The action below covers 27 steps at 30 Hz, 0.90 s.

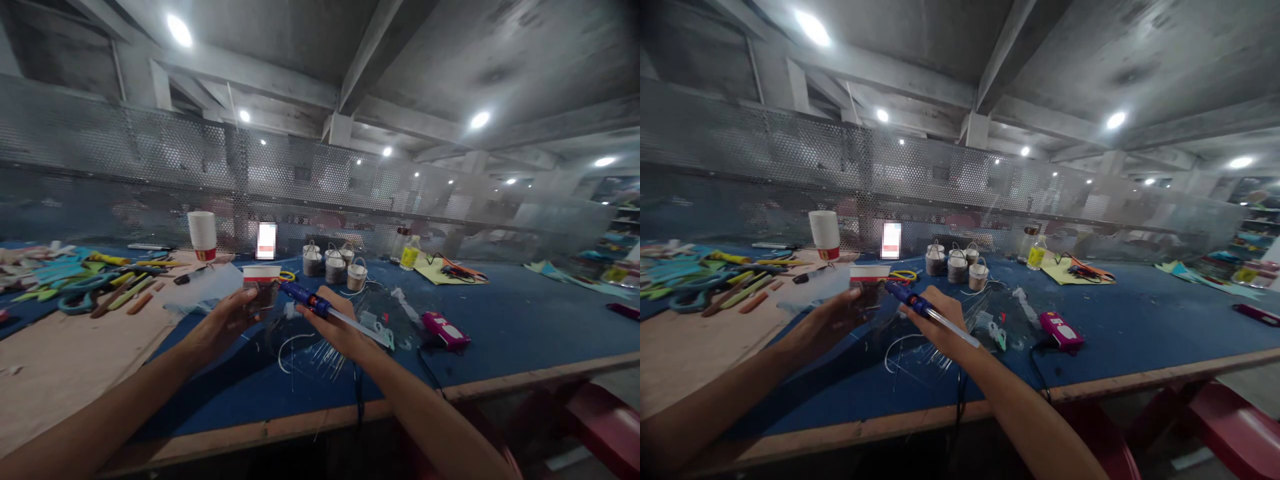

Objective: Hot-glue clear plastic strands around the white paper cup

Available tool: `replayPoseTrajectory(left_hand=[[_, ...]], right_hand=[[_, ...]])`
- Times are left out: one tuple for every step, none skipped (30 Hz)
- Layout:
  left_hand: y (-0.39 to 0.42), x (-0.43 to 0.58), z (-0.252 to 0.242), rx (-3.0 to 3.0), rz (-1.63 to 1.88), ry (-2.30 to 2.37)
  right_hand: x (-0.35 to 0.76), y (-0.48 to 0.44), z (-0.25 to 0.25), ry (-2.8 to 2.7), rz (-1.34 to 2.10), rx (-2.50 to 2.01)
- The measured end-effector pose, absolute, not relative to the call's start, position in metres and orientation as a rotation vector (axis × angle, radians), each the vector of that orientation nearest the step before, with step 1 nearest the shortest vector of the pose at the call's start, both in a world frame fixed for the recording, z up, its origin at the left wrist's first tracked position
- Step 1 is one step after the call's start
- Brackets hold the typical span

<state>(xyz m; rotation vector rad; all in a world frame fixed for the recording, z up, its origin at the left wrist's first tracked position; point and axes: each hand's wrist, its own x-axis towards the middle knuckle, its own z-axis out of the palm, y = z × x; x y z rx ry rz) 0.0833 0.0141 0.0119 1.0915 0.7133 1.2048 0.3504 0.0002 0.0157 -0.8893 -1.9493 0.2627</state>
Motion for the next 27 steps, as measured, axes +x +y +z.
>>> replayPoseTrajectory(left_hand=[[0.015,0.083,0.011,1.08,1.205,0.71],[0.017,0.083,0.01,1.071,1.204,0.707],[0.018,0.082,0.009,1.066,1.2,0.701],[0.019,0.082,0.008,1.064,1.196,0.695],[0.021,0.081,0.007,1.063,1.193,0.69],[0.021,0.081,0.007,1.062,1.189,0.687],[0.022,0.08,0.006,1.057,1.189,0.684],[0.022,0.08,0.006,1.051,1.188,0.68],[0.021,0.08,0.007,1.042,1.188,0.675],[0.02,0.08,0.008,1.032,1.192,0.67],[0.019,0.081,0.009,1.022,1.195,0.665],[0.018,0.081,0.011,1.011,1.198,0.664],[0.016,0.082,0.012,1.003,1.2,0.665],[0.015,0.082,0.014,1.001,1.193,0.667],[0.014,0.083,0.015,1.002,1.19,0.668],[0.014,0.083,0.015,1.005,1.187,0.665],[0.014,0.084,0.016,1.01,1.187,0.662],[0.014,0.084,0.016,1.016,1.187,0.66],[0.014,0.084,0.016,1.019,1.186,0.661],[0.013,0.085,0.016,1.022,1.185,0.664],[0.013,0.085,0.016,1.021,1.183,0.67],[0.013,0.086,0.017,1.021,1.18,0.675],[0.012,0.086,0.017,1.02,1.177,0.677],[0.012,0.087,0.017,1.02,1.177,0.676],[0.012,0.087,0.018,1.022,1.179,0.672],[0.012,0.087,0.017,1.026,1.177,0.667],[0.012,0.087,0.017,1.028,1.176,0.665]], right_hand=[[0.351,0.0,0.015,-1.948,0.266,-0.888],[0.351,0.001,0.015,-1.948,0.27,-0.888],[0.351,0.001,0.015,-1.949,0.273,-0.888],[0.351,0.0,0.016,-1.947,0.272,-0.887],[0.351,0.0,0.016,-1.946,0.27,-0.888],[0.351,-0.001,0.017,-1.946,0.266,-0.89],[0.351,-0.001,0.017,-1.949,0.263,-0.892],[0.351,-0.002,0.018,-1.951,0.261,-0.892],[0.351,-0.002,0.019,-1.953,0.26,-0.892],[0.351,-0.003,0.019,-1.954,0.263,-0.891],[0.351,-0.003,0.02,-1.955,0.265,-0.891],[0.351,-0.004,0.02,-1.952,0.265,-0.892],[0.35,-0.004,0.02,-1.949,0.263,-0.897],[0.35,-0.004,0.021,-1.946,0.258,-0.905],[0.35,-0.004,0.021,-1.947,0.254,-0.912],[0.35,-0.004,0.021,-1.947,0.251,-0.914],[0.35,-0.004,0.021,-1.949,0.25,-0.912],[0.35,-0.005,0.021,-1.952,0.255,-0.907],[0.35,-0.005,0.021,-1.954,0.261,-0.899],[0.35,-0.005,0.021,-1.951,0.266,-0.888],[0.35,-0.005,0.021,-1.948,0.274,-0.878],[0.35,-0.005,0.021,-1.945,0.283,-0.872],[0.35,-0.005,0.021,-1.944,0.293,-0.868],[0.35,-0.005,0.021,-1.947,0.3,-0.863],[0.351,-0.005,0.021,-1.952,0.302,-0.858],[0.351,-0.005,0.021,-1.957,0.302,-0.852],[0.351,-0.005,0.021,-1.96,0.3,-0.846]])
